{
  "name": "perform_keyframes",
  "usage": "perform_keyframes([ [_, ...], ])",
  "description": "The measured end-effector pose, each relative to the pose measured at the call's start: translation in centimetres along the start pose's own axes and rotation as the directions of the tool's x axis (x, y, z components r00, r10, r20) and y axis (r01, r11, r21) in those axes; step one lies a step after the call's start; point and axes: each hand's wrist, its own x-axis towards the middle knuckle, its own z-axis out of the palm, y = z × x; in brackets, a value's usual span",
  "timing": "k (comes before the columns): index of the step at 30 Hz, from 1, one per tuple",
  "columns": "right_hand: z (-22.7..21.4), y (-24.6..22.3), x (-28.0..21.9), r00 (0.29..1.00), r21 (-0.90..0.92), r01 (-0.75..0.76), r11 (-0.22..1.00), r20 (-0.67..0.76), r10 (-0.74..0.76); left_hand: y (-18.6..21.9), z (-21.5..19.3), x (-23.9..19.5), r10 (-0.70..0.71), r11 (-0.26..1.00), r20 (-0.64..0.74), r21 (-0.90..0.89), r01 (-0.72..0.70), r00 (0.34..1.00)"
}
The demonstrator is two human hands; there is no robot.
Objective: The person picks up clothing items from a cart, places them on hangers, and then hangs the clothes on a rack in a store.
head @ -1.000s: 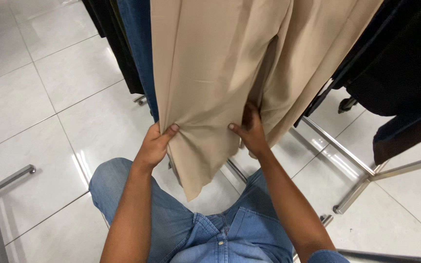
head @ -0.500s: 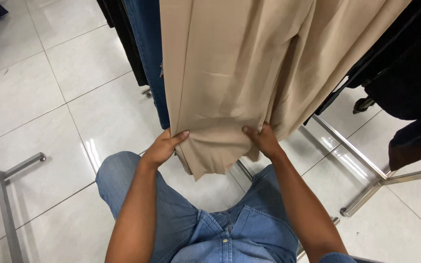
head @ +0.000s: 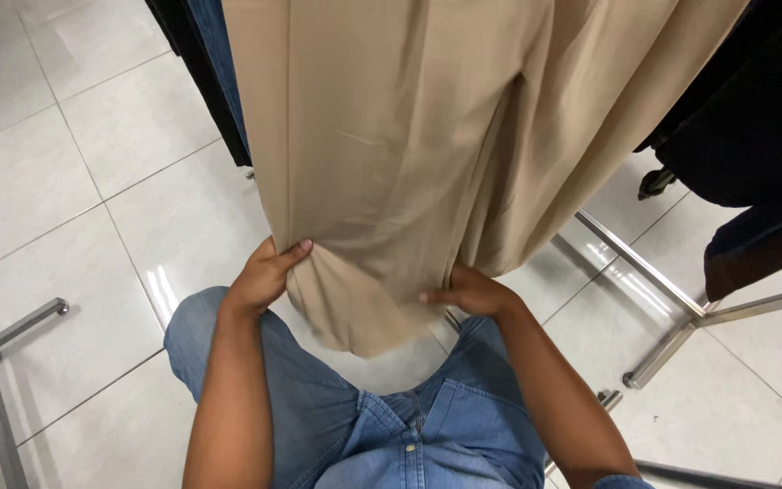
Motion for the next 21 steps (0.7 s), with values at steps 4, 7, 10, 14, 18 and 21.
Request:
perform_keyframes([
  [4,-0.7,-2.1,-3.1,0.975,-0.067,0.054,0.996,0.218,-0.038,3.2,1.8,-0.7,0.128,0.982,-0.114,0.155,-0.110,0.985],
  [7,-4.0,-1.1,-6.5,0.982,-0.120,0.183,0.976,0.059,-0.177,1.1,3.6,-1.0,0.791,0.595,-0.220,0.495,-0.634,0.571],
  [10,-8.9,6.2,-7.2,0.724,0.097,0.419,0.903,-0.636,-0.268,-1.2,10.5,-1.4,0.976,-0.105,0.171,0.916,-0.388,0.138],
  [14,-11.6,8.6,-5.1,0.479,-0.119,0.428,0.896,-0.811,-0.336,-0.3,23.7,-3.8,0.827,0.350,0.285,0.415,-0.840,0.485],
  [18,-13.6,13.6,-4.4,0.608,-0.205,0.148,0.968,-0.753,-0.252,-10.2,24.4,4.8,0.162,0.969,-0.065,0.201,-0.146,0.985],
  [21,-15.2,12.5,-3.4,0.231,0.111,0.078,0.991,-0.969,0.090,-4.6,22.6,5.2,0.074,0.976,-0.090,0.210,-0.054,0.993],
])
